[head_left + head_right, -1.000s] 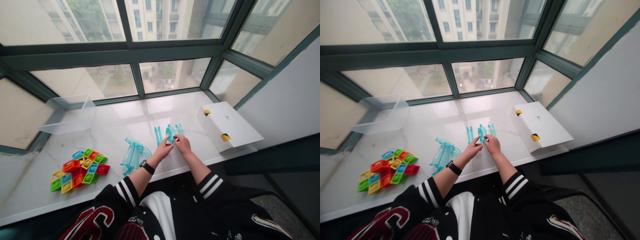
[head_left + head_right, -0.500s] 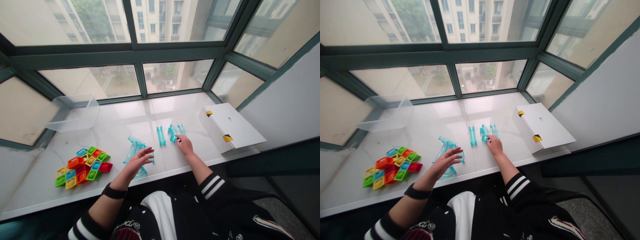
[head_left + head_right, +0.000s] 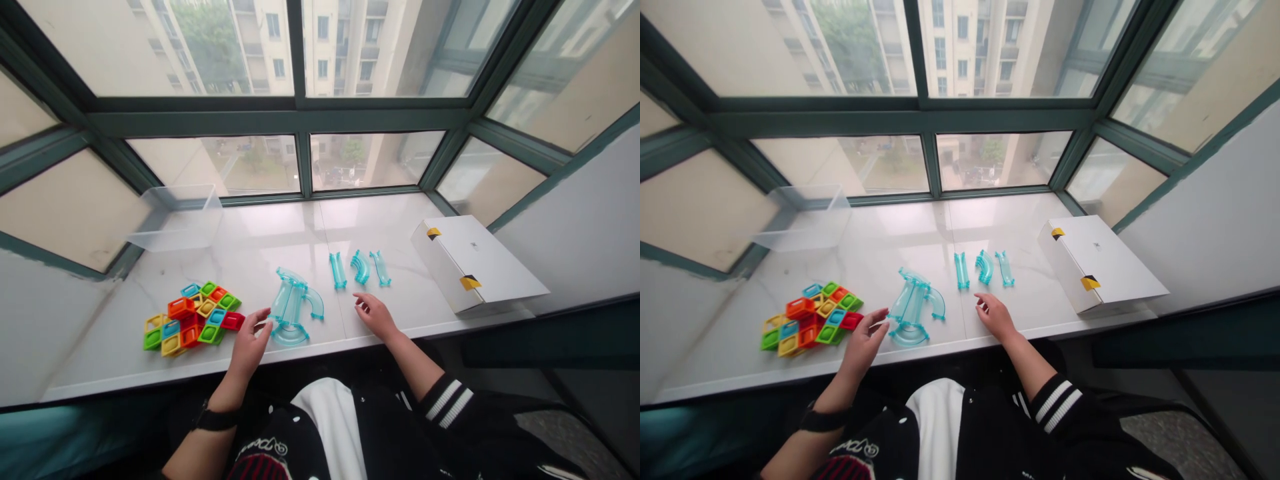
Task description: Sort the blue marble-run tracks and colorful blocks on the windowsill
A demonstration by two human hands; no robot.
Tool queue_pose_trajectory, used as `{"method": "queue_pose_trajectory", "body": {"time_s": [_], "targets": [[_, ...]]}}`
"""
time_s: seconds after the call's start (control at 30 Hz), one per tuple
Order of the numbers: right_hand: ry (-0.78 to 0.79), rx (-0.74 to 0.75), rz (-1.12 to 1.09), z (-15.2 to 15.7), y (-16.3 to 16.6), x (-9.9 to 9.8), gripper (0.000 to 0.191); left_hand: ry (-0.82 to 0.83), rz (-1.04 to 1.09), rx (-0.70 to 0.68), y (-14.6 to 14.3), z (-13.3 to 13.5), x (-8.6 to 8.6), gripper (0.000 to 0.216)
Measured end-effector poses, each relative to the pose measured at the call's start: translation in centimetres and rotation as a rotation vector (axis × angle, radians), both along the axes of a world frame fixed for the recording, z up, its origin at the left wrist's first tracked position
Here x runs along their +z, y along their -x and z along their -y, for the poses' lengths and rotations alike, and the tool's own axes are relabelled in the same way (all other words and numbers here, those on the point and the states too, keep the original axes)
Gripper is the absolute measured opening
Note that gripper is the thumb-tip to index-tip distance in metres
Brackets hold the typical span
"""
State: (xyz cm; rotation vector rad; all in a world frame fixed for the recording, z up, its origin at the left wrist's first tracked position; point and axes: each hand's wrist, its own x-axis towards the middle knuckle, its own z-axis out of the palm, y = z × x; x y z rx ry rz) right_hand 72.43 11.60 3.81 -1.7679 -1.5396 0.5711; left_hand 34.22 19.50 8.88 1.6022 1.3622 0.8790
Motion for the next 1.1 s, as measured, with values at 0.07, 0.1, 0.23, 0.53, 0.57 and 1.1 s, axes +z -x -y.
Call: {"method": "queue_pose_trajectory", "body": {"time_s": [0.07,0.1,0.23,0.53,0.57,1.1], "targets": [[0.021,0.075,-0.014,0.4,1.6,-0.5,0.037,-0.177,-0.119,-0.034,-0.2,0.5,-1.2,0.044],[0.012,0.101,-0.004,0.5,2.5,-0.6,0.039,-0.256,-0.173,-0.054,-0.4,0.7,-1.9,0.044],[-0.065,0.180,0.107,-0.1,6.0,-0.9,0.048,-0.410,-0.325,-0.108,-1.0,1.4,-4.9,0.054],[-0.087,0.178,0.233,-2.2,9.6,-2.3,0.030,-0.454,-0.449,-0.180,-1.4,1.5,-7.0,0.060],[-0.098,0.164,0.221,-2.2,9.7,-2.5,0.029,-0.452,-0.458,-0.185,-1.4,1.5,-7.0,0.061],[-0.104,0.152,0.141,-2.4,9.6,-2.9,0.026,-0.466,-0.532,-0.178,-1.4,1.3,-7.9,0.067]]}}
